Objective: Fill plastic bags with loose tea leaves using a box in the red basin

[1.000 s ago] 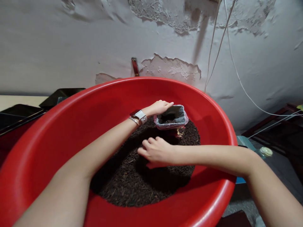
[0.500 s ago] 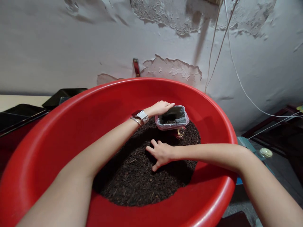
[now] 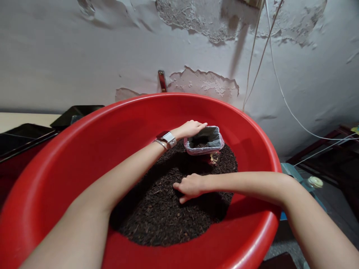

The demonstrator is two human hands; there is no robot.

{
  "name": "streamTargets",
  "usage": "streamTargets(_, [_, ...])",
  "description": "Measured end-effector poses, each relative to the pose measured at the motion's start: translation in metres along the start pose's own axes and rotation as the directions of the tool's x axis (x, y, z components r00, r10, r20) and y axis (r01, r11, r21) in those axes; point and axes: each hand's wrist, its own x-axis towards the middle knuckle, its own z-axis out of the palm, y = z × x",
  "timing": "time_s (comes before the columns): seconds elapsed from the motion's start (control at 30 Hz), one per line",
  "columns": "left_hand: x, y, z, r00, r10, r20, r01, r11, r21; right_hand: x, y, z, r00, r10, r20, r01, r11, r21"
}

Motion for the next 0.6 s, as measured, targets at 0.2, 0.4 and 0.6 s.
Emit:
streamTargets(0.2, [0.001, -0.002, 0.002, 1.000, 0.000, -0.003, 0.000, 1.000, -0.020, -0.010, -0.004, -0.027, 0.987, -0.159, 0.002, 0.159, 0.986, -0.053])
streamTargets(0.4, [0.005, -0.005, 0.004, 0.999, 0.041, -0.015, -0.041, 0.999, -0.011, -0.041, 0.012, -0.081, 0.942, -0.035, -0.334, 0.012, 0.998, -0.069])
streamTargets(0.6, [0.016, -0.011, 0.006, 0.986, 0.159, 0.059, -0.166, 0.973, 0.160, -0.054, 0.052, -0.102, 0.752, 0.308, -0.583, -0.441, 0.893, -0.096])
